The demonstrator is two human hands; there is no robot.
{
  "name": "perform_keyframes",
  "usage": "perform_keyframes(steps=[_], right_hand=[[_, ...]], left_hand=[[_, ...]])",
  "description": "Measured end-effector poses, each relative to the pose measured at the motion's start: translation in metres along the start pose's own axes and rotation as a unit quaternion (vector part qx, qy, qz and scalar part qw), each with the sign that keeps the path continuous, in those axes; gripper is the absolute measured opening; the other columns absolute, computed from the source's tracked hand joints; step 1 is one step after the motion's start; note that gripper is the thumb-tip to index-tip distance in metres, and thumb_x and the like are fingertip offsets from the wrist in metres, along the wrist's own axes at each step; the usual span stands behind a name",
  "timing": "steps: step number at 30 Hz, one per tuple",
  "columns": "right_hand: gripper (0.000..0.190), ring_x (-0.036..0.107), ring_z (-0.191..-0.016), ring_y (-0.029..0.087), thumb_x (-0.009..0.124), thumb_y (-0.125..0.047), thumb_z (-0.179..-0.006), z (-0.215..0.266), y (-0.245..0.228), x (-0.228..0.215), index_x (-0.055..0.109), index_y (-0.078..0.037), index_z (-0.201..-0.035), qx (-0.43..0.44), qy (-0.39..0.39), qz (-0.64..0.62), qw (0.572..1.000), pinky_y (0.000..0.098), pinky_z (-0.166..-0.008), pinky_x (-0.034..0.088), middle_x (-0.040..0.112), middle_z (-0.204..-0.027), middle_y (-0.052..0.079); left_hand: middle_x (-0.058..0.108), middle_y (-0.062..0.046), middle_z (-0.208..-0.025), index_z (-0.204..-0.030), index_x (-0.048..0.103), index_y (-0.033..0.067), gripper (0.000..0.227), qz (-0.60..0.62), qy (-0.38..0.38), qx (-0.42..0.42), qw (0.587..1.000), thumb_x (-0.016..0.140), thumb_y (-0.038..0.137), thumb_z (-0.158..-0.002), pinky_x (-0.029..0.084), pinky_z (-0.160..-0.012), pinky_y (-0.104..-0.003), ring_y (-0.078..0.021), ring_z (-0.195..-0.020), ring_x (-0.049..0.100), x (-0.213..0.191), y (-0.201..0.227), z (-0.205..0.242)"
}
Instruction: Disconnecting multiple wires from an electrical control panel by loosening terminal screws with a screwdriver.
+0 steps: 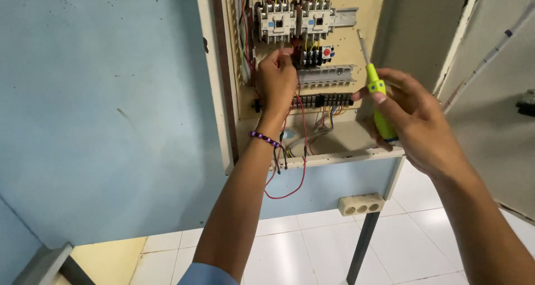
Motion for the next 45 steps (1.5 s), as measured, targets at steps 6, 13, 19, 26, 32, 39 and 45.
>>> perform_keyframes(steps=[6, 13, 19, 26, 32, 39, 45], right_hand=[[0.023, 0.051, -0.058, 0.016, 0.060, -0.008, -0.102, -0.005, -0.004, -0.025, 0.051, -0.008, -0.124, 0.015, 0.090, 0.035, 0.995, 0.0285, -0.047, 0.039, 0.075, -0.106, 0.014], [0.015, 0.049, -0.055, 0.019, 0.062, -0.009, -0.100, -0.005, -0.006, -0.042, 0.055, -0.008, -0.113, 0.007, 0.106, 0.055, 0.993, 0.0304, -0.043, 0.031, 0.075, -0.104, 0.013], [0.022, 0.046, -0.061, 0.019, 0.068, 0.002, -0.095, 0.007, -0.009, -0.036, 0.069, 0.002, -0.117, 0.019, 0.143, 0.082, 0.986, 0.0282, -0.047, 0.031, 0.065, -0.091, 0.016], [0.018, 0.048, -0.064, 0.019, 0.066, 0.008, -0.094, 0.009, -0.009, -0.042, 0.067, 0.006, -0.112, -0.043, 0.142, 0.041, 0.988, 0.0271, -0.056, 0.034, 0.061, -0.092, 0.019], [0.023, 0.065, -0.069, 0.018, 0.076, 0.007, -0.110, 0.016, -0.038, -0.043, 0.055, 0.000, -0.119, -0.195, 0.208, 0.159, 0.945, 0.0256, -0.057, 0.055, 0.064, -0.093, 0.016], [0.026, 0.066, -0.078, 0.033, 0.066, 0.011, -0.119, 0.000, -0.061, -0.003, 0.040, 0.012, -0.120, -0.456, 0.096, 0.244, 0.850, 0.0379, -0.070, 0.057, 0.064, -0.112, 0.037], [0.023, 0.074, -0.081, 0.028, 0.072, 0.005, -0.112, -0.024, -0.064, 0.030, 0.053, 0.010, -0.122, -0.466, 0.079, 0.316, 0.822, 0.0306, -0.069, 0.064, 0.069, -0.110, 0.028]], left_hand=[[0.045, 0.006, -0.059, -0.109, 0.070, 0.0072, 0.025, 0.049, -0.147, 0.026, 0.988, 0.047, 0.018, -0.109, 0.029, -0.038, -0.021, -0.0069, -0.045, 0.036, -0.001, 0.035, 0.075], [0.048, 0.000, -0.065, -0.112, 0.062, 0.0035, 0.018, 0.062, -0.380, -0.036, 0.922, 0.045, 0.011, -0.109, 0.028, -0.044, -0.029, -0.0092, -0.049, 0.036, 0.009, 0.010, 0.236], [0.057, -0.014, -0.106, -0.140, 0.037, 0.0071, 0.049, -0.114, -0.541, -0.161, 0.817, 0.048, 0.024, -0.096, 0.040, -0.082, -0.041, -0.0285, -0.093, 0.051, 0.010, -0.048, 0.300], [0.032, -0.019, -0.161, -0.161, 0.017, 0.0025, 0.106, -0.249, -0.729, -0.103, 0.630, 0.050, 0.054, -0.075, 0.035, -0.111, -0.046, -0.0365, -0.144, 0.037, -0.003, -0.037, 0.308], [0.072, -0.008, -0.100, -0.131, 0.063, 0.0063, 0.048, 0.051, -0.522, -0.037, 0.851, 0.054, 0.040, -0.098, 0.051, -0.053, -0.019, -0.0109, -0.073, 0.064, -0.013, 0.065, 0.205], [0.069, -0.012, -0.107, -0.116, 0.061, -0.0010, 0.022, 0.032, -0.066, 0.066, 0.995, 0.064, 0.005, -0.095, 0.061, -0.083, -0.022, -0.0204, -0.096, 0.069, 0.005, 0.030, 0.038], [0.069, -0.015, -0.126, -0.126, 0.065, 0.0018, 0.029, 0.033, -0.021, -0.062, 0.997, 0.053, 0.005, -0.100, 0.061, -0.094, -0.036, -0.0285, -0.115, 0.068, 0.030, -0.019, -0.022]])
Point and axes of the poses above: each hand's wrist, its own z-axis away from the middle knuckle, its own x-axis out of the palm, y = z × x, the point moved 7 cm from there along -z, towards the middle knuckle
